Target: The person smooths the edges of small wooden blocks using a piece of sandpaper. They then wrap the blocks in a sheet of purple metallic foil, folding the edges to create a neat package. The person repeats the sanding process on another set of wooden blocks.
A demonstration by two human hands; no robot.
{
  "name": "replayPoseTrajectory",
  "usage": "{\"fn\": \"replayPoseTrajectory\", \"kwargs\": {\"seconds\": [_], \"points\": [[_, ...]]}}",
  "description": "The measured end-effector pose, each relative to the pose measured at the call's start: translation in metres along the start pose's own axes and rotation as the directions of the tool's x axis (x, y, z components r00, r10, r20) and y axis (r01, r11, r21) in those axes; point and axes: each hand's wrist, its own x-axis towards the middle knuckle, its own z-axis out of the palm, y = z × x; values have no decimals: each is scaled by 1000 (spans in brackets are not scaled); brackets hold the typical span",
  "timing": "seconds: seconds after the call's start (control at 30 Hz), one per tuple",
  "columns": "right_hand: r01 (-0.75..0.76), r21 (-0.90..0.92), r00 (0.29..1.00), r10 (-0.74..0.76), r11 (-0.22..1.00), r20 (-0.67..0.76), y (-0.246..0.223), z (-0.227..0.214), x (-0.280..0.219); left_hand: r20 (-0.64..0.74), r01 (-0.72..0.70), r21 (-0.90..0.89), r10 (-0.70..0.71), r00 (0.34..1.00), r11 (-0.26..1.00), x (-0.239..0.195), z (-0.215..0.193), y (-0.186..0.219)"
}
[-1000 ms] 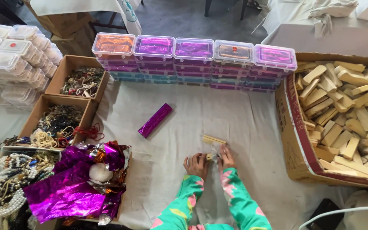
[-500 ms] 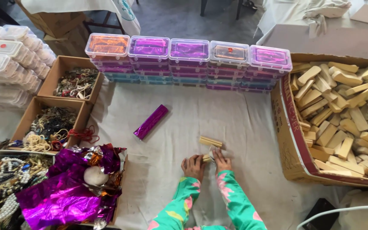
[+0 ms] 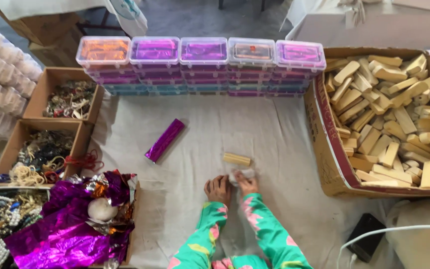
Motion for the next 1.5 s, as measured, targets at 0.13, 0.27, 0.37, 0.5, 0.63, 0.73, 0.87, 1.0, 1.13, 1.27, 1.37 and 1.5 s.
{"fn": "replayPoseTrajectory", "kwargs": {"seconds": [0.13, 0.27, 0.37, 0.5, 0.63, 0.73, 0.87, 1.0, 1.13, 1.27, 1.37, 1.5], "points": [[-54, 39, 989, 48, 998, 141, -43, -34, 2, 32, 25, 144, -30, 999, 989, -10, 20, -13], [-152, 38, 979, 146, 988, 140, -12, -49, 12, 57, 3, 107, -9, 998, 994, 0, -5, 0], [-152, -4, 986, 152, 988, 68, 3, -40, 8, 52, 9, 37, -11, 999, 999, 6, -11, 7], [-121, -82, 973, 135, 989, 186, -61, -52, 14, 96, 16, 57, -21, 995, 998, -4, 11, -8], [-31, -27, 981, 35, 999, 190, -28, -28, -3, 47, 8, 156, -15, 999, 988, -13, 28, -21], [33, 32, 997, -35, 999, 64, 16, -12, -9, 50, 6, 164, -15, 999, 986, -1, 7, -6], [-130, -52, 977, 137, 990, 166, -5, -17, -4, 24, 25, 3, -25, 999, 1000, 5, -4, 6], [-222, -36, 914, 221, 974, 340, -65, -77, 17, 57, 36, 170, -46, 997, 985, -17, 31, -22], [-119, -1, 975, 116, 993, 191, 9, -34, 1, 78, 11, 151, -23, 997, 988, -3, 6, -7], [-86, -123, 992, 96, 989, 80, 4, -15, -2, 49, 44, -10, -44, 998, 999, 1, 1, 1], [-81, -166, 983, 107, 983, 152, -32, -21, -2, 24, 22, 95, -24, 999, 995, -14, 34, -21], [-44, 12, 997, 43, 999, 70, 4, -2, -15, -5, 14, 158, -14, 1000, 987, -14, 27, -17]]}}
